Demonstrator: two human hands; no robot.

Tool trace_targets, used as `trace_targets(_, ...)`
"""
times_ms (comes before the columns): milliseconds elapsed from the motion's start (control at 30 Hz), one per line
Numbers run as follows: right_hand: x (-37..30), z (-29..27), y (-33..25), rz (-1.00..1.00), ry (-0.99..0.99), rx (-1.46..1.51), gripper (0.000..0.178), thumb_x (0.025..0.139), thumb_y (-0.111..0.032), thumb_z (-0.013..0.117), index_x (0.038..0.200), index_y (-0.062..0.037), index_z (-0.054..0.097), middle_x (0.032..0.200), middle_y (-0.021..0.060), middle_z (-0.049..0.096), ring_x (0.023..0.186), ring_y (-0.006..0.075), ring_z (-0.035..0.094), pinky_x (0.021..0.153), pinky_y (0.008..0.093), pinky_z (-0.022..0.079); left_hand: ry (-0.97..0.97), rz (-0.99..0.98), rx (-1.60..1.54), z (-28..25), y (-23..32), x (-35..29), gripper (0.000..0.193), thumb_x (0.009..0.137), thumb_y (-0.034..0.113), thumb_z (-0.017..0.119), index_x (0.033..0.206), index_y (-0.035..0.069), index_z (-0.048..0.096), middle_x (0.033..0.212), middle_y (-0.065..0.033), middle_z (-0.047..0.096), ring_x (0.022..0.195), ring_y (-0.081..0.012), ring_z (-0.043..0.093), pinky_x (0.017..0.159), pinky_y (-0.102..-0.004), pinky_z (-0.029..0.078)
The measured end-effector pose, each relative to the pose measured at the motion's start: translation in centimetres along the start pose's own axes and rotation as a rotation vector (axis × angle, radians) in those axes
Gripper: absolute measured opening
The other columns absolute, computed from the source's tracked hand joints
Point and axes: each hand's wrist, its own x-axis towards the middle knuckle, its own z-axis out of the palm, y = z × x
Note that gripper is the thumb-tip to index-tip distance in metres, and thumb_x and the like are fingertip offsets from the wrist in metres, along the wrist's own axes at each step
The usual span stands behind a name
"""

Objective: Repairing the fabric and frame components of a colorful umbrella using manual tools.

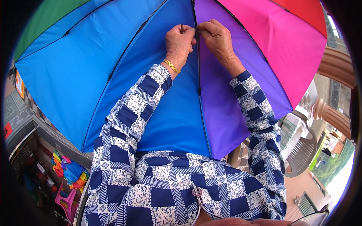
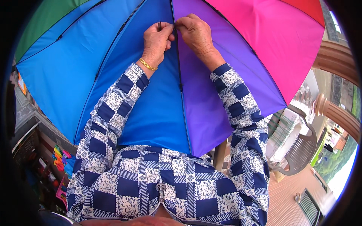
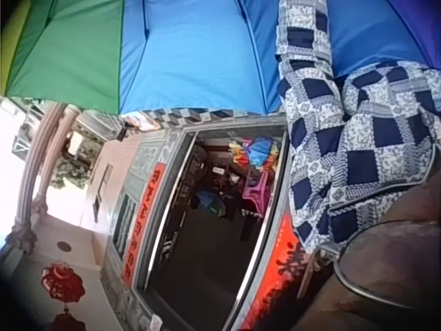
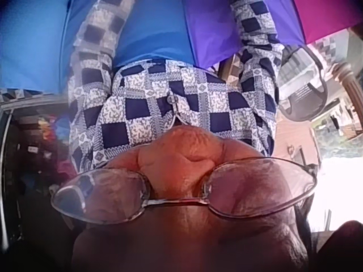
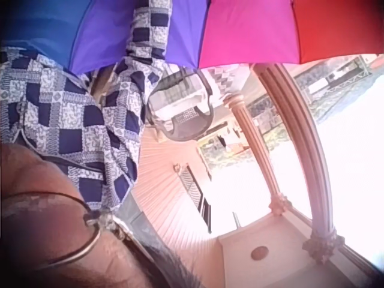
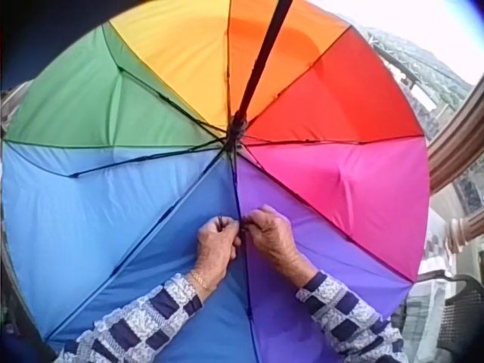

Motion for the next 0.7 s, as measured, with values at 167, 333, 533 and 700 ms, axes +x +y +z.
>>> trace_targets(167, 0.3, -0.9, -1.1, -0.012, -0.007, -0.010, 0.008, 0.077, -0.006, 0.062, 0.084, -0.0062, 0.066, 0.079, 0.0059, 0.063, 0.074, 0.0211, 0.063, 0.065, 0.0293, 0.050, 0.009, 0.026, -0.068, 0.3, 0.6, -0.3, 0.009, 0.083, 0.011, 0.061, 0.079, 0.006, 0.056, 0.060, -0.0025, 0.054, 0.039, -0.0058, 0.040, 0.035, -0.0200, 0.029)
trace_targets(333, 0.1, -1.5, -1.0, 0.034, 0.001, 0.002, 0.006, 0.078, -0.011, 0.062, 0.083, -0.0088, 0.066, 0.080, 0.0069, 0.062, 0.075, 0.0264, 0.061, 0.066, 0.0354, 0.049, 0.128, 0.049, -0.234, -0.3, -0.1, 0.1, 0.009, 0.083, 0.010, 0.060, 0.077, 0.007, 0.054, 0.059, -0.0016, 0.052, 0.039, -0.0057, 0.038, 0.035, -0.0197, 0.030)
trace_targets(533, -0.2, -2.1, -0.2, 0.108, -0.034, -0.006, 0.008, 0.078, -0.011, 0.062, 0.085, -0.0071, 0.065, 0.083, 0.0087, 0.062, 0.075, 0.0260, 0.062, 0.067, 0.0345, 0.049, 0.095, 0.049, -0.321, -0.8, -0.6, 0.1, 0.008, 0.083, 0.010, 0.059, 0.077, 0.007, 0.054, 0.059, -0.0011, 0.052, 0.040, -0.0057, 0.039, 0.036, -0.0197, 0.031)
trace_targets(700, -0.1, -1.7, -0.2, 0.110, -0.050, 0.001, 0.008, 0.078, -0.010, 0.062, 0.085, -0.0068, 0.065, 0.083, 0.0085, 0.063, 0.075, 0.0254, 0.062, 0.067, 0.0341, 0.050, 0.067, 0.056, -0.296, -0.8, -0.6, 0.3, 0.008, 0.083, 0.011, 0.060, 0.077, 0.007, 0.054, 0.059, -0.0004, 0.052, 0.040, -0.0052, 0.039, 0.036, -0.0193, 0.031)
